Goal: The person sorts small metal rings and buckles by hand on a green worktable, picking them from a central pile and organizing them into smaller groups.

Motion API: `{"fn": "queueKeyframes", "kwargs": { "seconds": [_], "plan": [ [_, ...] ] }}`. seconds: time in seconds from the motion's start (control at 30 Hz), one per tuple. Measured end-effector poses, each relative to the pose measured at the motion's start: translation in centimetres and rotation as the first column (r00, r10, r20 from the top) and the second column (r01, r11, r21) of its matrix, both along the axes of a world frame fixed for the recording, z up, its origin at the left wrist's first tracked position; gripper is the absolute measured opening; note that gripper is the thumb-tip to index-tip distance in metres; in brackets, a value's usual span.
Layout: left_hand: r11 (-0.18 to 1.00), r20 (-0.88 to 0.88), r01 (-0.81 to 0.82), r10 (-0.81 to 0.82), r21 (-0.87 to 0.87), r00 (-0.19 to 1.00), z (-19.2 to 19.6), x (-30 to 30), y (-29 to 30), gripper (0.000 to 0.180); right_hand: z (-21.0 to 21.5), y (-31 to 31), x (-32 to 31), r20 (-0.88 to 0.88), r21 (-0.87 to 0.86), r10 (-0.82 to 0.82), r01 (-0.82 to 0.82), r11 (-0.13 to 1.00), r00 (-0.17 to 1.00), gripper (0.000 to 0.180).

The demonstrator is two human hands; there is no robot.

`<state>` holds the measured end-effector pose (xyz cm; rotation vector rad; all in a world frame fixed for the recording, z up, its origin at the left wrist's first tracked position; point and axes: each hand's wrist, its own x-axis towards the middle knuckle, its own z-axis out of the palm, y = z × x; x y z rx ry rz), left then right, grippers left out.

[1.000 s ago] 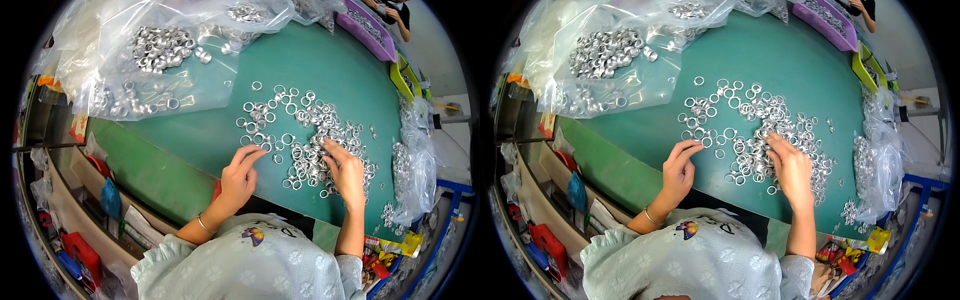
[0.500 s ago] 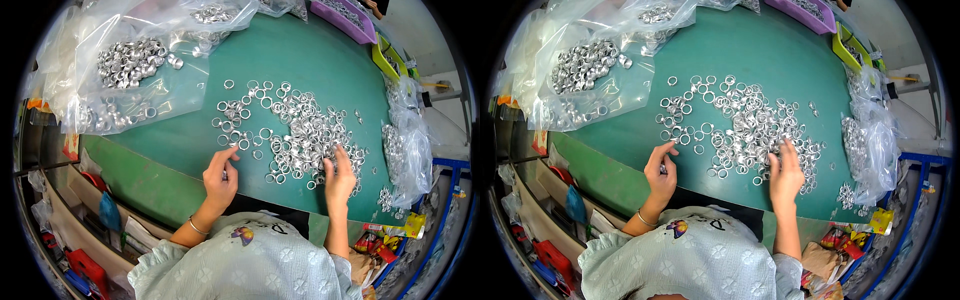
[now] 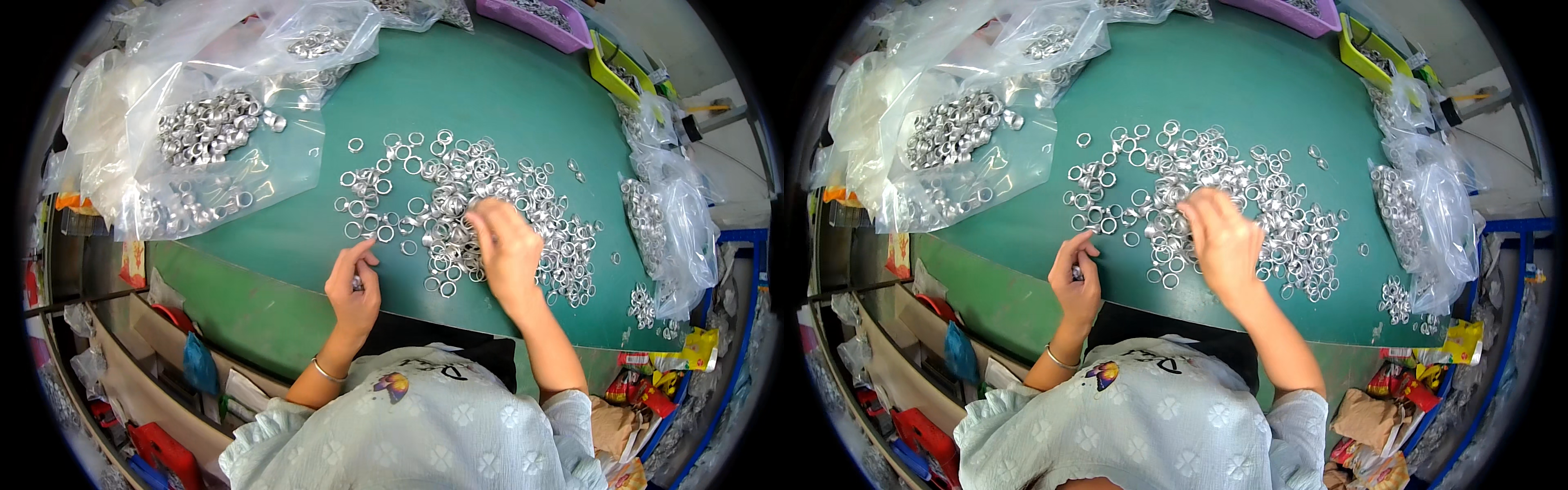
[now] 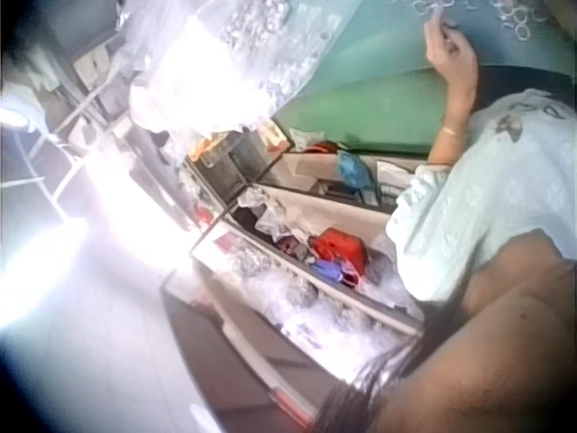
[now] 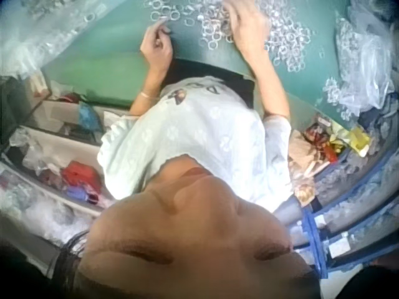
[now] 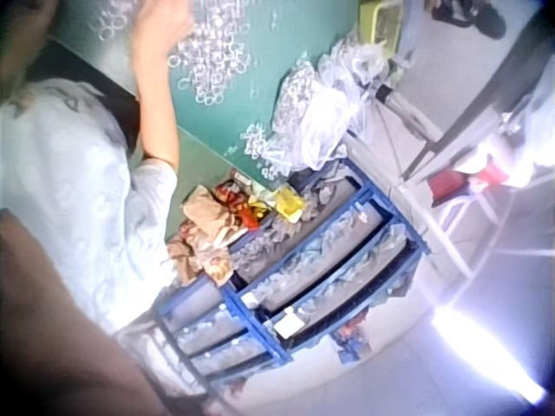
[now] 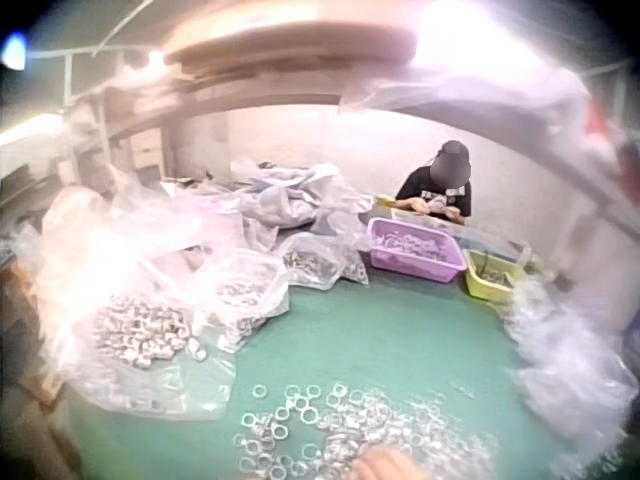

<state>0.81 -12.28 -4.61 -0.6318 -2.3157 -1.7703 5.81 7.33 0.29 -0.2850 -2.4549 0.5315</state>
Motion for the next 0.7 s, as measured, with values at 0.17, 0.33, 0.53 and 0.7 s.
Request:
{"fn": "queueKeyframes", "kwargs": {
  "seconds": [0.17,0.33,0.53,0.7],
  "plan": [
    [0.997,0.121,-0.025,0.017,0.068,0.993,0.0,-0.2,0.1,0.03,-0.1,1.2,-6.2,0.214,0.067,0.136,-0.153,0.986,0.967,0.009],
    [0.997,0.177,-0.047,0.035,0.066,0.984,0.1,-0.1,0.0,0.03,-0.6,1.6,-8.3,0.401,0.218,0.162,-0.265,0.939,0.902,0.009],
    [0.998,0.126,-0.033,0.026,0.049,0.992,-0.2,-0.2,0.0,0.028,0.0,4.1,-4.9,0.208,-0.337,0.161,-0.084,0.938,0.965,0.006],
    [0.986,0.295,0.098,-0.135,0.136,0.946,1.2,0.2,0.1,0.026,1.6,3.7,0.7,0.197,-0.842,0.097,0.118,0.526,0.976,0.008]
  ]
}}
